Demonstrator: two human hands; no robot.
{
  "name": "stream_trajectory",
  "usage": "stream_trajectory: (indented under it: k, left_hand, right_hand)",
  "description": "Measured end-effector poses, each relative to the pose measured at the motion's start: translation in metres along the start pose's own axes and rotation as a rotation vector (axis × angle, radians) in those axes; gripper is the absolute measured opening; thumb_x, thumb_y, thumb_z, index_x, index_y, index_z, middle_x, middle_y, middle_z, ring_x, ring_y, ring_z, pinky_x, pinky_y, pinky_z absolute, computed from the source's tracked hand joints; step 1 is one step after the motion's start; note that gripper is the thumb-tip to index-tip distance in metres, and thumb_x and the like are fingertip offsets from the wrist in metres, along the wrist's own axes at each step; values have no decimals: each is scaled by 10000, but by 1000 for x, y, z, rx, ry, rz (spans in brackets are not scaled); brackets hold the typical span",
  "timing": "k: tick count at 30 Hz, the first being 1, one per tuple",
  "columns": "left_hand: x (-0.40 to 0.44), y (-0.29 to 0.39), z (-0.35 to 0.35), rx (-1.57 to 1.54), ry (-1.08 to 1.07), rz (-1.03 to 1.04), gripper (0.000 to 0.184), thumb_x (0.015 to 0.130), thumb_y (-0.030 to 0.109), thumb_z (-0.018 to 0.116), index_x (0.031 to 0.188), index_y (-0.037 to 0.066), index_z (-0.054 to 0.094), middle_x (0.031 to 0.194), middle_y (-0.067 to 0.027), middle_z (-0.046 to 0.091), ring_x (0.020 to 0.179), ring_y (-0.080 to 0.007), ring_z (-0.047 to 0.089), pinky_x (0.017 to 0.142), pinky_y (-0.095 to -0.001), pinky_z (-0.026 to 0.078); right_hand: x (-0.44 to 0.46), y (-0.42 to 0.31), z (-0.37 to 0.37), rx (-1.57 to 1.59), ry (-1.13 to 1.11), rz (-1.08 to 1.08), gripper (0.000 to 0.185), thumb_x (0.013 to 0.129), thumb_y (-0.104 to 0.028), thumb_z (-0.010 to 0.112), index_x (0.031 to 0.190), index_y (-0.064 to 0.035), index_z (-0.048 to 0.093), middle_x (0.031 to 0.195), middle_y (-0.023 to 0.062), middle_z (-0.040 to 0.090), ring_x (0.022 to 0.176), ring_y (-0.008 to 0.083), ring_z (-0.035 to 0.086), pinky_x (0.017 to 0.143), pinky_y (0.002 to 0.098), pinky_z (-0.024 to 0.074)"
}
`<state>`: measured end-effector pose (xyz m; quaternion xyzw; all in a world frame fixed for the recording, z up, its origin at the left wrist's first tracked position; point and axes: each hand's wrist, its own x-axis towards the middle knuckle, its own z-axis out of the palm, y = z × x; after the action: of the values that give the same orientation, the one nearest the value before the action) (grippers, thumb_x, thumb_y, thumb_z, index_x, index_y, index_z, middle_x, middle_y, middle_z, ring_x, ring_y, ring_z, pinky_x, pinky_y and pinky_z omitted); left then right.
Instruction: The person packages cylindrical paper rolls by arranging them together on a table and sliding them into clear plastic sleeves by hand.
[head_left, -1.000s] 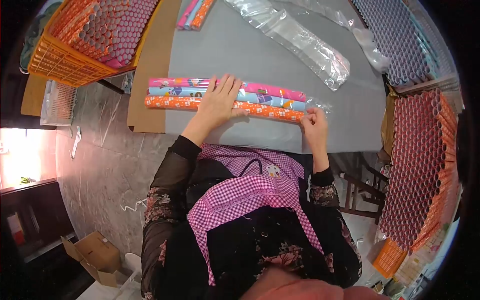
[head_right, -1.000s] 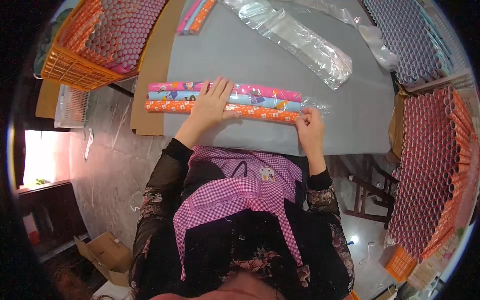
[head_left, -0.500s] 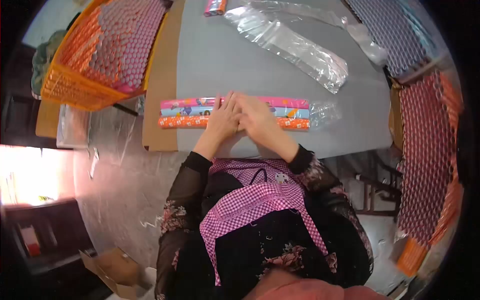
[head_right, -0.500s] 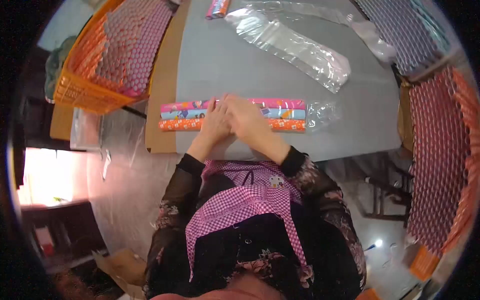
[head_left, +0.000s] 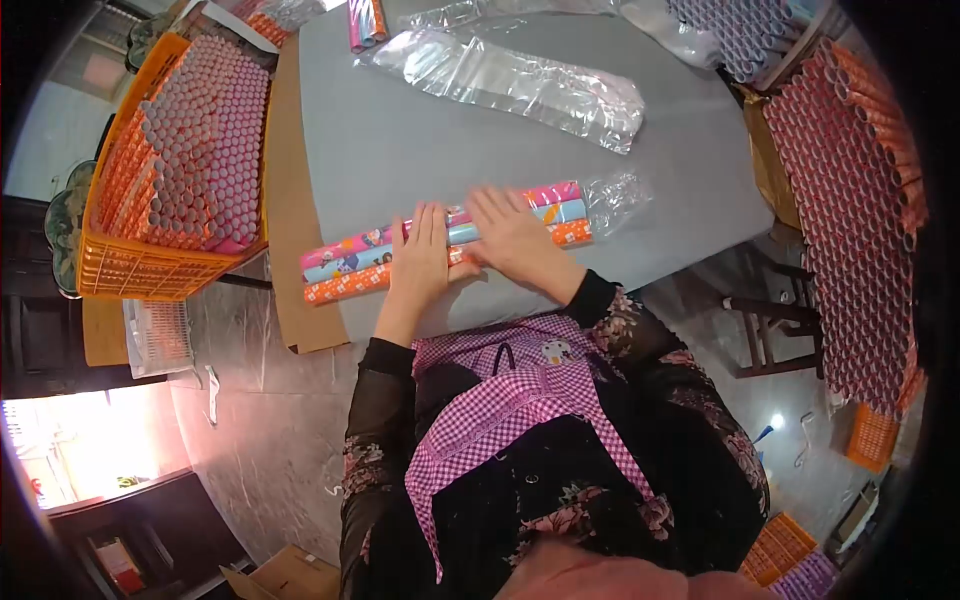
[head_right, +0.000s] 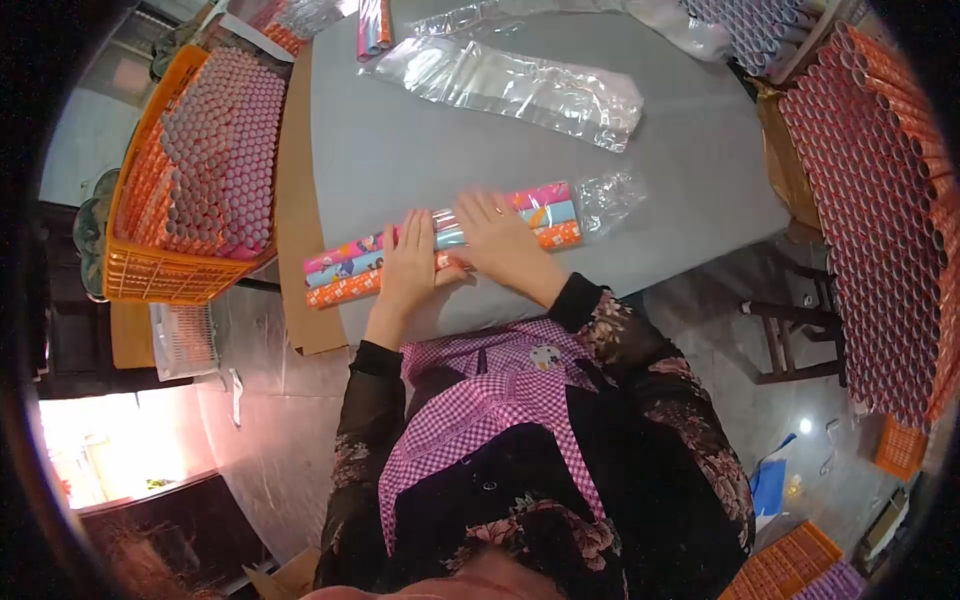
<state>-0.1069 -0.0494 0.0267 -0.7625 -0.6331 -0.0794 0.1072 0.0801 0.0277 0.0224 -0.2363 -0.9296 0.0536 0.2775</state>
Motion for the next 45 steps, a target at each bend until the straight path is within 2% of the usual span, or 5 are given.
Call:
stream_trajectory:
  k: [10, 21, 32, 35, 45]
  left_hand:
    - [0, 1, -6, -12, -14, -12, 1101, 677, 772, 537, 1355, -82, 392, 1388, -219, 453, 1353, -327, 368, 1100, -556, 238]
    - [-6, -11, -4, -202, 8, -21, 960, 757, 546, 677, 1432, -27, 307, 1498, -209, 318, 1416, -350, 263, 1130, -550, 186]
    - [-68, -123, -20, -155, 88, -513, 815, 861, 434, 606, 1464, -1, 272, 1494, -210, 335, 1421, -386, 233, 1138, -539, 140]
    - [-74, -136, -27, -220, -75, -660, 655, 902, 389, 546, 1396, 3, 356, 1421, -193, 420, 1401, -365, 283, 1135, -543, 148]
    - [-46, -87, -16, -79, -75, -368, 658, 896, 476, 520, 1345, 3, 430, 1389, -162, 470, 1359, -332, 361, 1113, -537, 215]
  right_hand:
    - [-54, 55, -31, -103, -21, 266, 569, 891, -300, 582, 1319, 54, 455, 1396, 227, 439, 1315, 361, 389, 1084, 467, 308]
    - [-64, 58, -20, 15, 9, 338, 556, 921, -266, 552, 1350, 64, 420, 1429, 242, 403, 1338, 413, 345, 1103, 485, 286]
    - [-62, 59, -22, 40, -23, 378, 561, 921, -255, 545, 1366, 58, 408, 1460, 230, 371, 1356, 413, 315, 1119, 483, 262]
    - [-63, 59, -22, 44, -15, 364, 559, 923, -248, 544, 1370, 57, 405, 1463, 226, 368, 1359, 416, 310, 1121, 480, 262]
    - [-61, 64, -16, 0, -21, 340, 522, 943, -227, 528, 1368, 53, 411, 1431, 246, 401, 1343, 430, 341, 1101, 487, 292]
